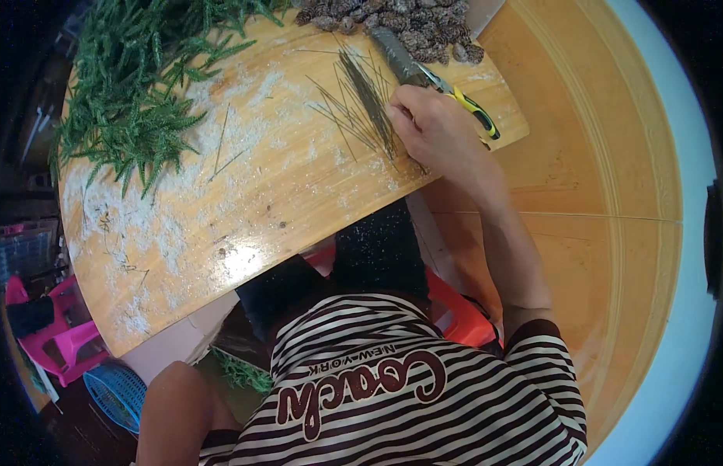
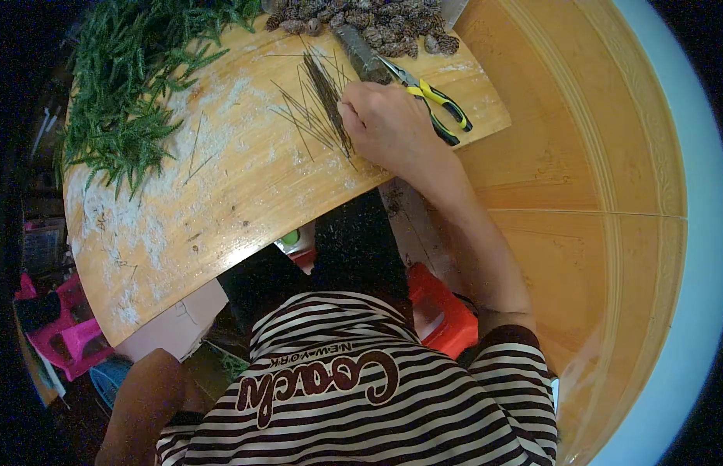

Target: Attaching pinecones to artificial evergreen branches using wire and pliers.

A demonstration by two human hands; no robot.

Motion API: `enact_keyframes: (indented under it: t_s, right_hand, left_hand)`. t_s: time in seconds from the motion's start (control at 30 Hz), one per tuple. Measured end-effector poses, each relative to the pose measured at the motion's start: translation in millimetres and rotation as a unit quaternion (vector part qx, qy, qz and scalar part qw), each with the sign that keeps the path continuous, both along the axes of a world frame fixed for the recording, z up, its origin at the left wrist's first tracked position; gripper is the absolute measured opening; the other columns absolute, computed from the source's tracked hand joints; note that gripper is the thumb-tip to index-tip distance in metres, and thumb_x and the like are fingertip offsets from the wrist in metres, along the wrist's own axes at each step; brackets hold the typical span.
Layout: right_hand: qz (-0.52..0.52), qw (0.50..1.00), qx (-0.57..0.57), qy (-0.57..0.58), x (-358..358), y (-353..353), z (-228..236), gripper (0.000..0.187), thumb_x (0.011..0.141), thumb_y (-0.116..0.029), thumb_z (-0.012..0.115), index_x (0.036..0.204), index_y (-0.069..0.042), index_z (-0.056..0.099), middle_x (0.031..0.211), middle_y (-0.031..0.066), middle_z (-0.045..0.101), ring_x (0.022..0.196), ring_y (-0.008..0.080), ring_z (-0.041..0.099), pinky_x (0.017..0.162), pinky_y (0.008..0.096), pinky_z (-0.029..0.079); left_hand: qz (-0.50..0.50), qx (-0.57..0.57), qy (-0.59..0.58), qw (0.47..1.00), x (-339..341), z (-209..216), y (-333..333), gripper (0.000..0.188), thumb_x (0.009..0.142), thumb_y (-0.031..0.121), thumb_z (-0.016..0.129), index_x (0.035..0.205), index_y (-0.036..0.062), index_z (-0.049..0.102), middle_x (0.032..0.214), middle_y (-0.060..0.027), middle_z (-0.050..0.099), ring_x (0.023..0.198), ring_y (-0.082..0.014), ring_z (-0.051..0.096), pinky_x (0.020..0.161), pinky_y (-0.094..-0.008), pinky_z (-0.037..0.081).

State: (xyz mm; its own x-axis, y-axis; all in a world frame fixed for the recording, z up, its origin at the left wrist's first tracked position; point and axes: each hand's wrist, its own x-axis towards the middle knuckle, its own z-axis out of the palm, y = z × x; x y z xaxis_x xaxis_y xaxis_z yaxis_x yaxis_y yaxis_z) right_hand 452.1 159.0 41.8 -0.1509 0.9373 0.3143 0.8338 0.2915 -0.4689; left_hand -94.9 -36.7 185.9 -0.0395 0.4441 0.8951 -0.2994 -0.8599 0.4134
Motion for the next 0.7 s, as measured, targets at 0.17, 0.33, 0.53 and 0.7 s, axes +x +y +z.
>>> enact_keyframes:
  t_s: [0.17,0.33,0.53,0.7]
  right_hand:
    - [-0.020,1.000,0.002,-0.017,10,-1,-2,0.010,0.084,-0.012,0.054,0.081,-0.002,0.055,0.073,0.0165,0.058,0.071,0.0342,0.058,0.062,0.0400,0.046]
    - [-0.013,1.000,-0.001,-0.010,-1,2,-1,0.009,0.084,-0.010,0.054,0.081,-0.002,0.056,0.074,0.0169,0.058,0.072,0.0349,0.058,0.063,0.0407,0.046]
    - [-0.014,0.996,-0.076,-0.039,-22,13,-6,0.019,0.083,-0.016,0.052,0.079,0.002,0.057,0.072,0.0212,0.061,0.072,0.0384,0.060,0.066,0.0439,0.047]
    - [-0.013,0.975,-0.159,-0.154,-47,16,7,0.030,0.083,-0.024,0.050,0.078,0.004,0.058,0.071,0.0251,0.060,0.072,0.0413,0.059,0.067,0.0466,0.047]
  left_hand:
    - [-0.013,-0.014,0.002,1.000,47,-13,23,0.035,0.087,0.033,0.049,0.093,-0.0018,0.053,0.091,-0.0151,0.054,0.087,-0.0268,0.048,0.079,-0.0418,0.037]
    - [-0.001,-0.035,0.003,0.999,-25,-27,-19,0.035,0.087,0.033,0.049,0.092,-0.0017,0.053,0.089,-0.0149,0.054,0.085,-0.0261,0.048,0.078,-0.0407,0.038]
    - [0.008,-0.086,0.025,0.996,-298,-28,-141,0.036,0.088,0.034,0.048,0.091,-0.0015,0.053,0.086,-0.0147,0.054,0.082,-0.0253,0.049,0.076,-0.0393,0.039]
    - [0.037,-0.122,0.074,0.989,-415,55,-237,0.036,0.088,0.034,0.047,0.090,-0.0014,0.053,0.084,-0.0144,0.054,0.080,-0.0246,0.049,0.074,-0.0382,0.040]
